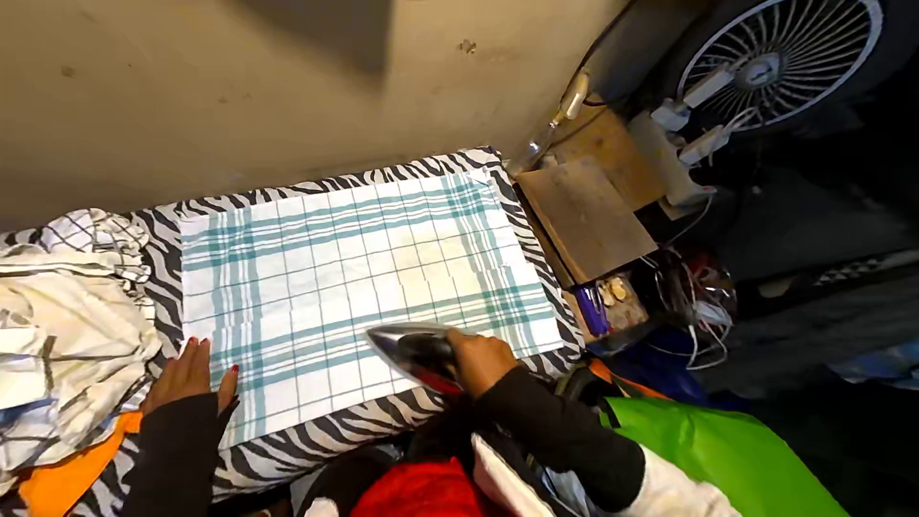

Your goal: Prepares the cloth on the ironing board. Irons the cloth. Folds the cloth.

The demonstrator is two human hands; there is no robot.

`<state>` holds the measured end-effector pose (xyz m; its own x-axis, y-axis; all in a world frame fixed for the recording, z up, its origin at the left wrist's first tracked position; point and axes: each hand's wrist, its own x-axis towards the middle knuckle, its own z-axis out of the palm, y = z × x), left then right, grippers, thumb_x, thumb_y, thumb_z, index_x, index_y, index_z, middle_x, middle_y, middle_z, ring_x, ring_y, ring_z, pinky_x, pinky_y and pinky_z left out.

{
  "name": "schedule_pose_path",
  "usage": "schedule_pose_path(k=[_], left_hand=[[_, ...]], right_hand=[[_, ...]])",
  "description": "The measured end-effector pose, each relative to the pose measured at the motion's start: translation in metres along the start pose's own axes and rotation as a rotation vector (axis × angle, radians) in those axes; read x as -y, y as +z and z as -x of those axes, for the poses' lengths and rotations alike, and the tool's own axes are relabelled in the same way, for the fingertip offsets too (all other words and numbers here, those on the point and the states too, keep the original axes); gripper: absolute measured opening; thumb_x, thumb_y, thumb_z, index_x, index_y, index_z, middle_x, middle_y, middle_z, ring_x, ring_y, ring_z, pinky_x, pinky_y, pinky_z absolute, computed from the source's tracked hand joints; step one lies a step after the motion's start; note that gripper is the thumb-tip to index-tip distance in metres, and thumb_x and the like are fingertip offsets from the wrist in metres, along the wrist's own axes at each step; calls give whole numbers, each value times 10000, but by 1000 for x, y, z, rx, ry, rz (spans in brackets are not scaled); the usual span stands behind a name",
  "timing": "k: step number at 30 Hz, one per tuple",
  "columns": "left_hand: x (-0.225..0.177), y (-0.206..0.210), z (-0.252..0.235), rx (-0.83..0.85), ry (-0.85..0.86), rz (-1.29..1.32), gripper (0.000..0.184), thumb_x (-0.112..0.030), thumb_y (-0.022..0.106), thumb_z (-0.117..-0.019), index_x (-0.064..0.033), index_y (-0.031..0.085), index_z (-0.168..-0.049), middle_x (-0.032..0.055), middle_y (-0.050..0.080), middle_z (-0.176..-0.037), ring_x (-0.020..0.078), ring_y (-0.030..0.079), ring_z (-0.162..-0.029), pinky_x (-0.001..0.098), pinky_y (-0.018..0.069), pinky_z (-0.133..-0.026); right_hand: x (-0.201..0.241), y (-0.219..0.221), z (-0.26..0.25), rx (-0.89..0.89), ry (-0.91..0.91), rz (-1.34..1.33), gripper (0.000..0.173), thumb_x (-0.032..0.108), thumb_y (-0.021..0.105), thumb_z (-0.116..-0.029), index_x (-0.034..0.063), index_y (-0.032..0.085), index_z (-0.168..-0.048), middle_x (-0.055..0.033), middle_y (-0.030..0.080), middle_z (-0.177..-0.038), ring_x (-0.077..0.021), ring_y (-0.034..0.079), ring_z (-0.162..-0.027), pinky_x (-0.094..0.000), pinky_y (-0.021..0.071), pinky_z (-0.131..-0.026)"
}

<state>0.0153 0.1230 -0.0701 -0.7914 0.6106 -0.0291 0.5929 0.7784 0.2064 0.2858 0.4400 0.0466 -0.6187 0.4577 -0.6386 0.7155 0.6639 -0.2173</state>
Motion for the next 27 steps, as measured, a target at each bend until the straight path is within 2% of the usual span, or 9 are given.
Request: schedule_pose_path(k=[2,4,7,9,13,16,20,23,27], left_hand=[[-27,-40,-19,137,-99,-21,594,-296,610,-1020,28,465,-1497,322,438,-1527,512,420,-1419,672,326,-1137],[-36,-52,-36,48,27,-12,557,-236,609,-1007,56,490,-1466,354,467,-1484,540,428,-1401,683,335,-1125],[-52,-24,-57,-79,298,103,580,-264,569,-987,67,497,-1457,322,472,-1504,557,387,-1423,695,315,-1140],[-56,8,-69,-54,362,114,642,-401,508,-1007,-21,464,-1522,224,418,-1589,486,326,-1490,726,262,-1150],[7,46,-78,-230,47,75,601,-385,362,-1047,-88,419,-1567,187,338,-1645,473,247,-1527,761,162,-1157],[40,41,-71,-308,-22,56,559,-291,366,-1043,-62,444,-1547,258,334,-1624,553,287,-1480,727,318,-1110],[-8,9,-59,-232,-7,-6,492,-22,511,-991,-26,522,-1483,323,413,-1549,564,389,-1420,717,346,-1099],[-26,16,-51,-241,216,-12,404,-115,492,-987,-76,650,-1356,247,621,-1368,496,567,-1285,714,401,-1023],[15,-1,-56,-70,80,178,420,-247,667,-956,-1,652,-1297,342,588,-1302,584,531,-1222,742,396,-996]], right_hand=[[5,-14,-8,4,-29,14,434,225,622,-1012,42,563,-1401,-294,692,-1170,-505,664,-1109,-677,506,-908],[-20,-47,-19,-120,71,-17,469,238,623,-1006,40,557,-1426,-315,676,-1205,-523,645,-1143,-692,490,-935],[-102,-98,-37,-428,249,-109,461,274,629,-1018,-1,602,-1387,-354,653,-1236,-549,613,-1188,-724,451,-985],[-157,-128,-50,-508,370,-158,549,354,630,-1032,-58,572,-1389,-377,605,-1309,-552,560,-1268,-708,404,-1054],[-223,-151,-64,-533,533,-183,651,441,632,-1023,-88,551,-1393,-378,567,-1371,-526,521,-1335,-674,380,-1106],[-246,-152,-71,-548,559,-200,650,441,644,-1017,-89,559,-1384,-389,570,-1356,-539,518,-1330,-687,377,-1098],[-257,-158,-90,-581,507,-207,676,437,664,-1006,-106,543,-1390,-421,547,-1357,-569,504,-1324,-710,368,-1090],[-258,-164,-90,-557,515,-185,695,455,659,-1004,-112,538,-1386,-428,544,-1352,-580,500,-1319,-721,364,-1083],[-232,-161,-75,-749,378,32,684,372,716,-980,-122,499,-1400,-456,505,-1367,-651,452,-1313,-807,319,-1045]])
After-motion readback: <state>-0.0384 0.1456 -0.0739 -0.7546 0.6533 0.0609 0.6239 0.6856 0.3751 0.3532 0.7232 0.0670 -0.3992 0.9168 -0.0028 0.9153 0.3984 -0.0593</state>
